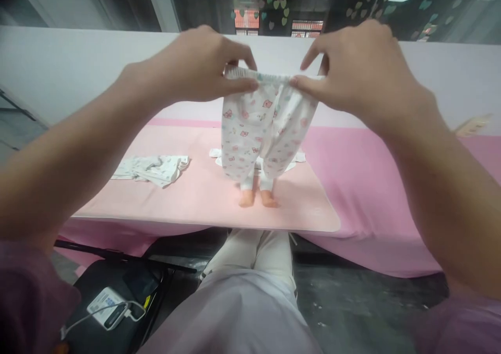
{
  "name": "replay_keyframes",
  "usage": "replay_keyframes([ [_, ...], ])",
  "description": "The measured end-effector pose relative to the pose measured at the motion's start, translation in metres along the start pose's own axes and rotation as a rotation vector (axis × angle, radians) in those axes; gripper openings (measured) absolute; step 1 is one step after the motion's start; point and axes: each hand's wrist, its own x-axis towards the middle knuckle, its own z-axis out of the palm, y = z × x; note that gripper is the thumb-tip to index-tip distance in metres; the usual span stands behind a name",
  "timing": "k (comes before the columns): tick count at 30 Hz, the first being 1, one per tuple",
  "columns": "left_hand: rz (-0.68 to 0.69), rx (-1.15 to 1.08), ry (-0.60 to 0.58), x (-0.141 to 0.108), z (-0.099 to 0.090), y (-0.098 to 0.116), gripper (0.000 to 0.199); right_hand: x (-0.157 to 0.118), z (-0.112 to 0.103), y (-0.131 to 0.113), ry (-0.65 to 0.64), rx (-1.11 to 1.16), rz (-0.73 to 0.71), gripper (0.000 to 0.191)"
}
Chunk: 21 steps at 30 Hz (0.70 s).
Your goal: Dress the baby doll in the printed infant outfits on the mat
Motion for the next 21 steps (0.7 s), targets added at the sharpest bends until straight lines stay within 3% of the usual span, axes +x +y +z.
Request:
replay_keyframes([
  [2,-0.021,0.027,-0.066,0.007,0.007,0.004,0.059,0.001,0.008,-0.003,-0.005,0.015,-0.008,0.048],
  [5,-0.050,-0.041,-0.048,0.017,0.016,0.007,0.058,0.001,0.015,-0.009,0.057,0.140,-0.018,0.042],
  [10,-0.111,-0.167,0.016,0.021,0.014,0.015,0.041,-0.001,0.020,-0.035,0.113,0.379,0.164,0.026],
  [14,-0.229,-0.576,-0.162,0.021,0.007,0.023,0.027,0.002,0.027,-0.061,0.216,0.456,0.143,0.023],
  [16,-0.208,-0.886,-0.262,0.020,0.005,0.023,0.036,0.001,0.029,-0.070,0.249,0.526,0.128,0.023],
  [18,-0.146,-1.089,-0.277,0.018,0.004,0.022,0.056,-0.001,0.031,-0.075,0.212,0.663,0.099,0.022],
  [19,-0.122,-1.124,-0.269,0.016,0.004,0.021,0.065,-0.003,0.032,-0.076,0.170,0.746,0.072,0.022],
  [21,-0.121,-1.065,-0.253,0.010,0.003,0.019,0.063,-0.008,0.036,-0.076,0.096,0.877,0.007,0.023],
])
